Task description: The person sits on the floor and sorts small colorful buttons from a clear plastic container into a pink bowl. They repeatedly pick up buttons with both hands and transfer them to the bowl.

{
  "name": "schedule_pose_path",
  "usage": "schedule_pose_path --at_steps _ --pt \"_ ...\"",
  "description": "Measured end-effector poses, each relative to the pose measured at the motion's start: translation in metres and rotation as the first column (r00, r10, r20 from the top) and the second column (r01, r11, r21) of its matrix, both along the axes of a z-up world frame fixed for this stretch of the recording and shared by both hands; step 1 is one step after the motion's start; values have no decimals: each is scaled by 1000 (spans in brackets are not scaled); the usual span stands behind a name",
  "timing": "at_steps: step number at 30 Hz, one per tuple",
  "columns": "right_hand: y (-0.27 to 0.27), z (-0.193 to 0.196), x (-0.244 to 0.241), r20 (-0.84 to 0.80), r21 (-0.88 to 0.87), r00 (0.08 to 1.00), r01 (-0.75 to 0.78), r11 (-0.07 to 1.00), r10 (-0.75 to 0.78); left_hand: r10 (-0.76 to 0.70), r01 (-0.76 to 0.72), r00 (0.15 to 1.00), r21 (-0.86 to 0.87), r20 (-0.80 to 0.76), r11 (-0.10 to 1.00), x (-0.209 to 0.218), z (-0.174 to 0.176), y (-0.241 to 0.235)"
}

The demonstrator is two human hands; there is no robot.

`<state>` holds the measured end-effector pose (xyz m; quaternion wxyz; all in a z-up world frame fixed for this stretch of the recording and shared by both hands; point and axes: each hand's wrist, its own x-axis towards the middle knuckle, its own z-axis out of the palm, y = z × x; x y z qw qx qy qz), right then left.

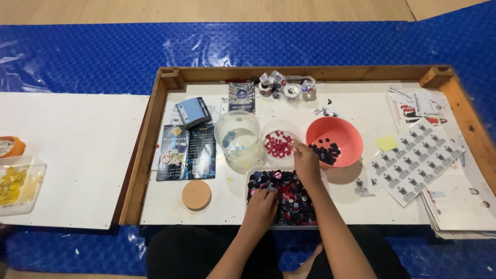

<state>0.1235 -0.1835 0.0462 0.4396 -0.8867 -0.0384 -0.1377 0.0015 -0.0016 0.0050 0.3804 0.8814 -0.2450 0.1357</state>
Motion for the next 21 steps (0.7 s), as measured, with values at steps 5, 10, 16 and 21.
schedule_pose_path --at_steps 5,10,16,21 --pt "-13 40 -64 -212 -18 977 -18 1000 14 32 -35 997 -41 -71 999 14 19 3" --pt "-21 38 -125 -447 -58 894 -68 996 35 59 -52 986 47 -155 998 66 53 -8" --pt "-25 -13 -136 -303 -222 949 -156 963 84 -39 46 995 83 -92 995 171 12 -37" --pt "-29 -35 -128 -249 -287 960 -199 937 127 -57 56 998 154 -4 986 165 7 -40"
